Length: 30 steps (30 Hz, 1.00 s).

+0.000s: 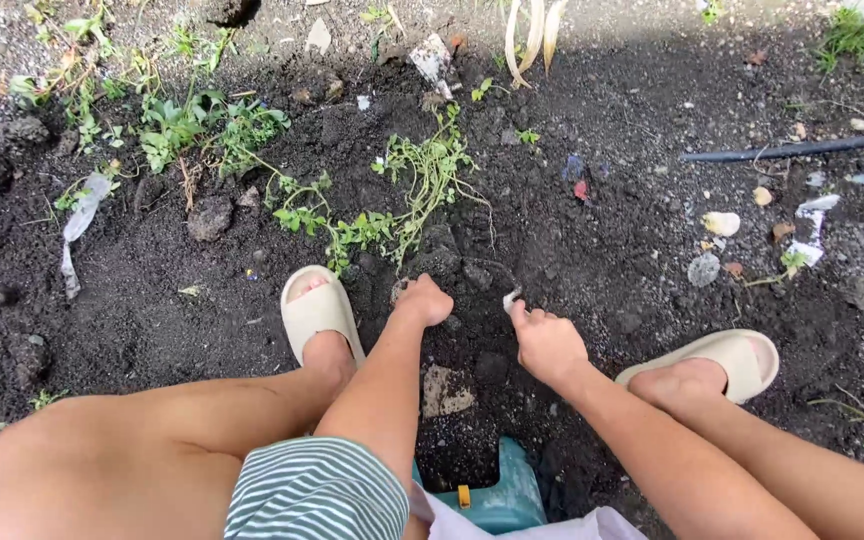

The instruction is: Digging up and pulling weeds or plants from the soil in a garden.

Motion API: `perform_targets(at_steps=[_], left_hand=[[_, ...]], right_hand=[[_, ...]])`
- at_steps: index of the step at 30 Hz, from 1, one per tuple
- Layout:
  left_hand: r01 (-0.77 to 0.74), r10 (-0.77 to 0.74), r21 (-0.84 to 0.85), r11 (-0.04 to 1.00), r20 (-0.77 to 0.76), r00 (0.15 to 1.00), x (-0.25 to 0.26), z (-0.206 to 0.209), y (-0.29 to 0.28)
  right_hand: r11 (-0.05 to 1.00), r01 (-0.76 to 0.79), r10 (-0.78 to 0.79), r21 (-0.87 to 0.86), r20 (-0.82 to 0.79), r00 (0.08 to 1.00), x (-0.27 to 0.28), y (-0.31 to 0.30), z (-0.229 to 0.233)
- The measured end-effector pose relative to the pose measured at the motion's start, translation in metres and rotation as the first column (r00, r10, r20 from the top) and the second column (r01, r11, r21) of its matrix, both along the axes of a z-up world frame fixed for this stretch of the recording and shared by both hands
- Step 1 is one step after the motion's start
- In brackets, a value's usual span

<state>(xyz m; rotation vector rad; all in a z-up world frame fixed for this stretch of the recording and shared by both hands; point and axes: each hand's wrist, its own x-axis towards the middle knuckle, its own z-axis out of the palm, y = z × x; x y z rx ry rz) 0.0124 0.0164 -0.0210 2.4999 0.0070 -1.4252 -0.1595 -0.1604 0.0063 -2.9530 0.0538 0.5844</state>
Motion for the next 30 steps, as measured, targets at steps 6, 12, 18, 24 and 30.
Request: perform_targets(at_steps=[6,12,18,24,30], left_hand=[[-0.300,0.294,0.012,0.954,0.162,0.942,-0.005,0.072,-0.008],[0.272,-0.262,-0.055,0.961,0.139,0.955,0.021,-0.028,0.026],[0.315,-0.315,0.018,0.949,0.048,0.948,0.023,0.046,0.019],[0.384,-0.339,-0.042,0.922,0.386,0.858,0.003,-0.007,0.046],[0.443,-0.407,0.012,0.897,0.417,0.813,0.010,0.044,0.029]], right_hand=[[0.990,-0.130,0.130,-0.062,-0.002,0.992,-0.027,0.010,0.021],[0.969,-0.245,0.243,-0.003,0.136,0.960,-0.035,-0.014,0.013],[0.981,0.163,-0.179,-0.103,-0.175,0.968,0.026,-0.047,0.081],[0.956,0.257,-0.291,-0.139,-0.360,0.886,0.062,-0.048,0.077],[0.868,0.495,-0.473,-0.031,-0.358,0.805,0.069,-0.020,0.061]])
